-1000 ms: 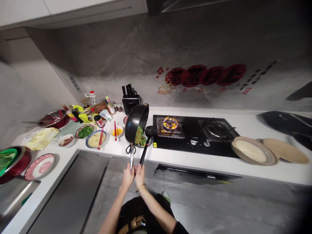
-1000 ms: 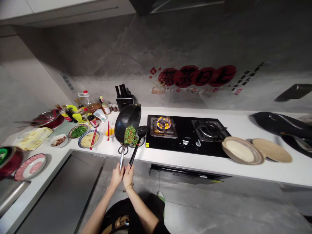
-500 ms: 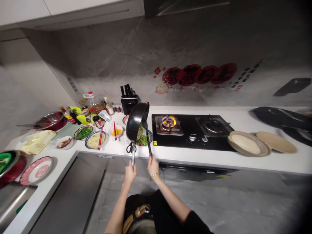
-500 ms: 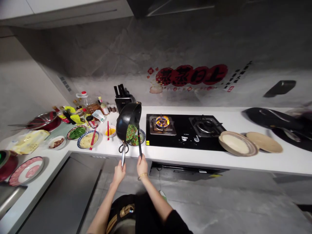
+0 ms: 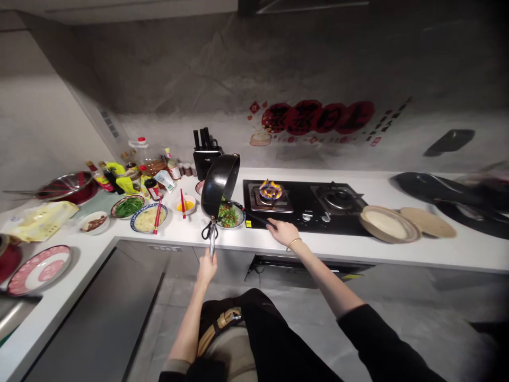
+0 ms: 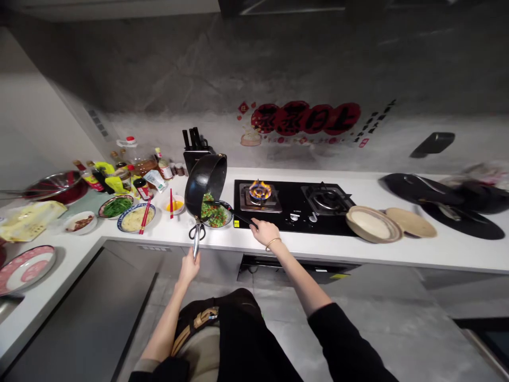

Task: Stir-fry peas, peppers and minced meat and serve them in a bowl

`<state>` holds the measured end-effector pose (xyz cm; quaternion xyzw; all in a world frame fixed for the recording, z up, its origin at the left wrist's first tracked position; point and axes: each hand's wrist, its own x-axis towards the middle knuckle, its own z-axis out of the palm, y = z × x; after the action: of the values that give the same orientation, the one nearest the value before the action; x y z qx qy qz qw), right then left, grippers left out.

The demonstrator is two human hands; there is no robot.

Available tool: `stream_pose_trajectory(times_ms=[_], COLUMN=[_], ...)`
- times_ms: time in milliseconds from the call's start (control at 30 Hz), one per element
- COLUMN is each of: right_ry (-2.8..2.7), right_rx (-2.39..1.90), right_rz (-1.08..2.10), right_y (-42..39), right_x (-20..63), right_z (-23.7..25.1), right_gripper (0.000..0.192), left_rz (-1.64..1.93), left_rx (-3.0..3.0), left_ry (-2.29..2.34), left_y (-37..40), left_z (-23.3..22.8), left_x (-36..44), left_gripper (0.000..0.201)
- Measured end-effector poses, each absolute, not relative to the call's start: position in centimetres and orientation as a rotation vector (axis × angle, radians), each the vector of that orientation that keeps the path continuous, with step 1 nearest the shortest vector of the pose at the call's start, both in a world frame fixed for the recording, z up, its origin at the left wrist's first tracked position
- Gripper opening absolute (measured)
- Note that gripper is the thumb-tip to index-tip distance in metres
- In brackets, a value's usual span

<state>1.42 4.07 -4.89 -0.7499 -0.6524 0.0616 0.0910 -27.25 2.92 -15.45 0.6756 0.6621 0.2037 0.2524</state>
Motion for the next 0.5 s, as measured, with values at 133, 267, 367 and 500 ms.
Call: stream_pose_trajectory(times_ms=[133,267,367,500], right_ry=[-2.030,-2.039,-2.122,-2.234], right_rx=[-2.257,-2.125,-1.980,-1.920], right_rz=[-0.005,-0.089,-0.107,-0.088], right_y=[3.1,4.4,6.5,8.5], right_x=[2.9,3.5,4.0,4.6], right_z=[-3.9,-3.8,-3.8,-3.3], right_gripper=[0.040,0.042,0.043,0.044], left_rz=[0.586,0.641,0.680,0.694], left_rx=[1.872,1.891,1.898,1.899], left_ry=[1.794,1.788,1.795,1.805], left_y=[3.1,3.1,2.9,2.8], left_z=[-15.7,-16.0,-16.2,-16.5], left_x=[-27.3,-27.3,-27.3,-27.4], left_gripper=[0.023,0.018,0.018,0.019])
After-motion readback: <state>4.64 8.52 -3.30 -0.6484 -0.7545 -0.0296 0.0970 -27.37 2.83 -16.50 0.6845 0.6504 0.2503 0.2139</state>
